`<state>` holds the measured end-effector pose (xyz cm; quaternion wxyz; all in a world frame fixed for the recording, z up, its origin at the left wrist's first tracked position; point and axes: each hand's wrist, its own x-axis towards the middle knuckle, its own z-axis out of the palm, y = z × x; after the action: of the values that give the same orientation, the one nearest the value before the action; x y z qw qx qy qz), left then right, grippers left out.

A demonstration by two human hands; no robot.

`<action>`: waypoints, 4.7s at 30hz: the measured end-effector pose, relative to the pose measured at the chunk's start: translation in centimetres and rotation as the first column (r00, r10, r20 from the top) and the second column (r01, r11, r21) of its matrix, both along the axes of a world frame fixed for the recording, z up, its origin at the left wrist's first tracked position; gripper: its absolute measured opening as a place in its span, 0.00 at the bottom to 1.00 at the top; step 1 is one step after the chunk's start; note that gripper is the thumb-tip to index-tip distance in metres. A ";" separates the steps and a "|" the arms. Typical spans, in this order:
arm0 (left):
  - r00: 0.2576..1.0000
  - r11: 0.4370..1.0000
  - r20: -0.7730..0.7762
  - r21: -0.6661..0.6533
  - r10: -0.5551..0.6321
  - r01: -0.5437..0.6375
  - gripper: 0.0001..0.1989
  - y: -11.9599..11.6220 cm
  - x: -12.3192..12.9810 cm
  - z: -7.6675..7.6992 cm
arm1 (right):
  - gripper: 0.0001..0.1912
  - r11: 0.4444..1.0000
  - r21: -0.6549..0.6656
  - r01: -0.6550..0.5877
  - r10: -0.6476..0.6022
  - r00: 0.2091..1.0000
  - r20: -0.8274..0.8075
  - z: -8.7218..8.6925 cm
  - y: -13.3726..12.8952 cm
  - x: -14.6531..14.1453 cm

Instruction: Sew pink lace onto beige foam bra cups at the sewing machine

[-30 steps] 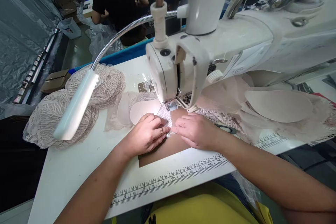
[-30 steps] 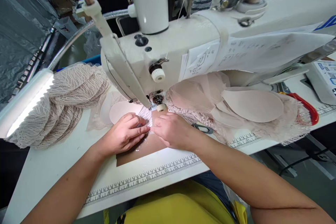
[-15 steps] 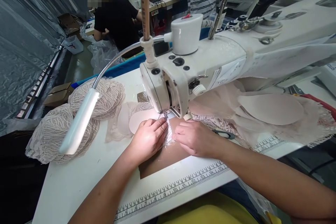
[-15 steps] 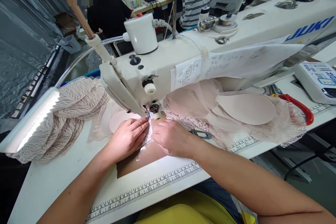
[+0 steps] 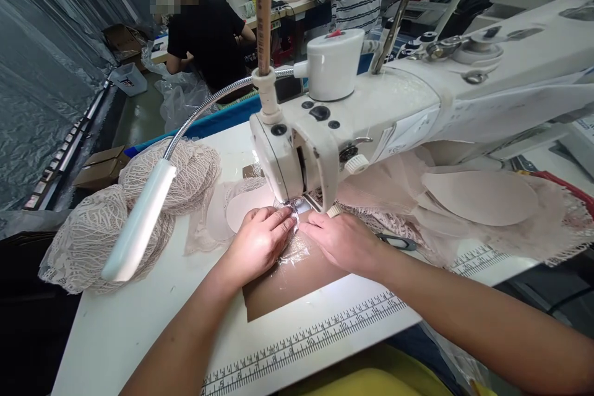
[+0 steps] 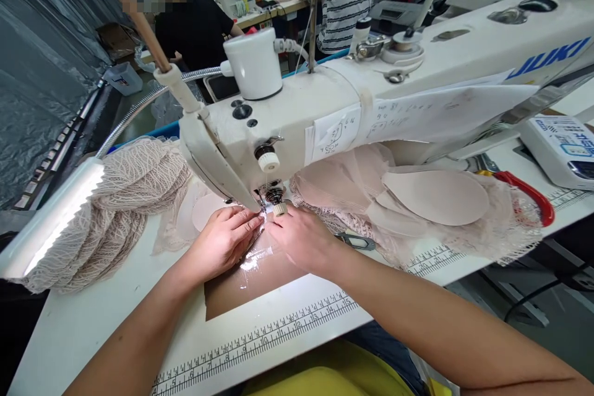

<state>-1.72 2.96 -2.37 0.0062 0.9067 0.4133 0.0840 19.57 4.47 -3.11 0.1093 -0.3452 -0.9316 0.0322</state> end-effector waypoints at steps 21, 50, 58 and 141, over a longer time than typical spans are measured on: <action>0.986 0.988 -0.068 0.013 0.154 -0.153 0.17 0.3 -0.1 0.8 | 0.15 0.999 -0.012 0.040 -0.041 0.996 -0.083 0.1 0.3 0.0; 0.996 0.989 -0.016 -0.118 0.089 -0.091 0.22 -1.6 1.4 1.3 | 0.12 0.997 -0.057 -0.054 0.049 0.995 -0.092 0.4 0.0 0.7; 0.997 0.994 -0.039 -0.083 0.071 -0.074 0.18 -1.5 1.3 1.6 | 0.11 0.994 0.043 -0.102 0.106 0.987 -0.124 0.1 -0.2 1.0; 0.930 0.966 0.264 -0.033 0.255 -0.256 0.17 -0.7 -1.3 -0.7 | 0.15 0.996 -0.072 -0.042 0.040 0.999 -0.033 2.7 -1.5 1.0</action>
<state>-3.00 2.30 -3.08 0.0495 0.8257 0.5231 0.2054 20.53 2.99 -0.37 0.1107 -0.3291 -0.9349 0.0738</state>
